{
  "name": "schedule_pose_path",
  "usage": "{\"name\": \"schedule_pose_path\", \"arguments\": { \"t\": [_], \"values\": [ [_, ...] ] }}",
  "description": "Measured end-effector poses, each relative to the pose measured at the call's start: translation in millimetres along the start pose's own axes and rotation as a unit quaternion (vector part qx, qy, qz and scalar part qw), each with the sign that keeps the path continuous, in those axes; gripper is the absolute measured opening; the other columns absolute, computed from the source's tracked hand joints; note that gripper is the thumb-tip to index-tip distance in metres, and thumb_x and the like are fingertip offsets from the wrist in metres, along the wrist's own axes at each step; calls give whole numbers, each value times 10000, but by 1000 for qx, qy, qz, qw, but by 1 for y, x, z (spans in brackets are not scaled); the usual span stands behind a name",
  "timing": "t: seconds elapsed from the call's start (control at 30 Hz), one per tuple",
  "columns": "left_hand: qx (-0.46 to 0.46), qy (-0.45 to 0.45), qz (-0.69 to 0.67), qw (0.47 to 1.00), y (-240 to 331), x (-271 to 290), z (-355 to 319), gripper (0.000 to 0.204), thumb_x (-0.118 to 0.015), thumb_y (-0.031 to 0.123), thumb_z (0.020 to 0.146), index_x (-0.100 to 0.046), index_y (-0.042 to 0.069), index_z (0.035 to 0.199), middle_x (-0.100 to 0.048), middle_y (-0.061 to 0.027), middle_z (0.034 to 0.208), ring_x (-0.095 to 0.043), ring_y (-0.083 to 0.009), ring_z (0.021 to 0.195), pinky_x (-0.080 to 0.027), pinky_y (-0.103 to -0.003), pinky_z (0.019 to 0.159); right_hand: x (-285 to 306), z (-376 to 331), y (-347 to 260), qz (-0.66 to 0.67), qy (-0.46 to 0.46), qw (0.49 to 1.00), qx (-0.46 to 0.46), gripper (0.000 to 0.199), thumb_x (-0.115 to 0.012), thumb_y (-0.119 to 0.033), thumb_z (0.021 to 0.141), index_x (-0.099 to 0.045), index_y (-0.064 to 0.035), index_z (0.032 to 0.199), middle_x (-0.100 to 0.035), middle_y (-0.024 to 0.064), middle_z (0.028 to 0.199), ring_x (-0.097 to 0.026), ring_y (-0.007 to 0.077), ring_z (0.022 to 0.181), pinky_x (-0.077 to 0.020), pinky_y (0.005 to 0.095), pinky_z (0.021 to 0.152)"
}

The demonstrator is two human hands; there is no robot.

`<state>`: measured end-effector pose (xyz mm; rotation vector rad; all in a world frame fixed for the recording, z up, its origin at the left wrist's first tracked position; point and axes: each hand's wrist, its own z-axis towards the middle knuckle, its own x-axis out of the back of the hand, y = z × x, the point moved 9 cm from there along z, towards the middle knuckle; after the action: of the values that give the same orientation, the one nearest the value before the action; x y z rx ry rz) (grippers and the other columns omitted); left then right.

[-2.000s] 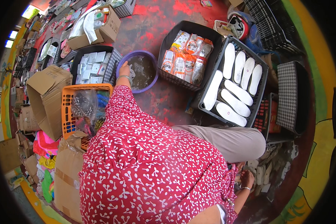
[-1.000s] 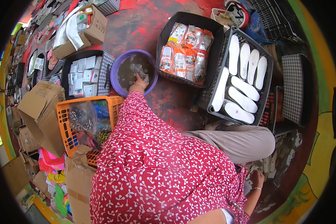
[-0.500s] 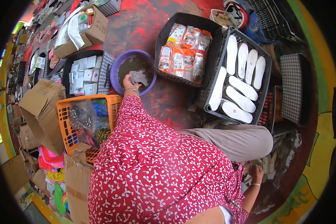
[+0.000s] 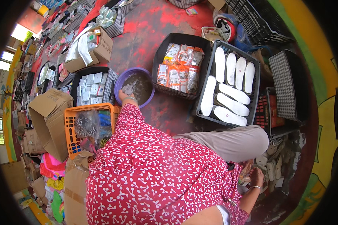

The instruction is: The person places loose shoe insoles into plastic packaging by hand, then gathers the packaged insoles and other small packets from the floor and places them into a black tray.

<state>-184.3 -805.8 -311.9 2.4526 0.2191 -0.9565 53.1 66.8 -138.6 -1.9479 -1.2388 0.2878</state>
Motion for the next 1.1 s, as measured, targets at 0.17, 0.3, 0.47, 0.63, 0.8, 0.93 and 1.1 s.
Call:
{"name": "schedule_pose_path", "arguments": {
  "t": [0.17, 0.3, 0.47, 0.63, 0.8, 0.93, 1.1],
  "values": [
    [1, 9, 10, 1000, 8, -11, -17, 515, -381, 291, 796, -434, 69, 1257, -402, -116, 1335, -323, -362, 1263, -217, -668, 967, 11, 3, 15, 43, -16, 999, -21, 204, -533, -241, 886, -572, -41, 875, -608, 68, 676, -567, 156, 533, -469, 263, 476],
    [-17, 94, -21, 995, 4, -35, -58, 524, -387, 261, 783, -431, 69, 1269, -391, -100, 1347, -337, -331, 1258, -251, -657, 954, 24, 11, 23, 80, -8, 997, -16, 209, -552, -262, 874, -579, -55, 881, -617, 74, 688, -566, 175, 540, -472, 280, 486],
    [-53, 26, 70, 996, 11, -35, -17, 445, -537, 369, 839, -500, 55, 1153, -530, -115, 1136, -497, -299, 1041, -404, -488, 862, 18, 4, 14, 76, -11, 997, 15, 230, -577, -293, 860, -577, -67, 901, -616, 63, 713, -566, 160, 553, -475, 276, 507],
    [-52, 4, 178, 983, 21, -27, 30, 385, -570, 373, 826, -524, 63, 1049, -578, -126, 943, -572, -275, 825, -478, -429, 692, 8, -5, 6, 57, -10, 998, 39, 236, -554, -299, 869, -566, -66, 903, -600, 50, 702, -554, 150, 551, -453, 261, 495],
    [-63, 22, 182, 981, 22, -37, 34, 380, -595, 383, 808, -523, 70, 1011, -577, -126, 902, -572, -271, 772, -474, -424, 633, 15, -7, 8, 56, -10, 997, 43, 216, -539, -278, 867, -556, -64, 884, -592, 57, 697, -545, 154, 547, -447, 263, 492],
    [-68, 32, 185, 980, 28, -36, 55, 379, -614, 392, 793, -523, 76, 981, -577, -127, 869, -572, -268, 730, -470, -421, 585, 14, -13, 4, 63, -8, 997, 38, 219, -528, -271, 870, -550, -53, 881, -586, 64, 697, -543, 159, 549, -450, 272, 493],
    [-92, 25, 173, 980, 68, -29, 96, 379, -638, 402, 774, -522, 83, 943, -576, -127, 828, -572, -264, 677, -466, -416, 526, 6, -11, 8, 60, -10, 997, 39, 209, -513, -256, 880, -555, -51, 872, -598, 76, 684, -560, 169, 537, -458, 285, 481]
  ]
}}
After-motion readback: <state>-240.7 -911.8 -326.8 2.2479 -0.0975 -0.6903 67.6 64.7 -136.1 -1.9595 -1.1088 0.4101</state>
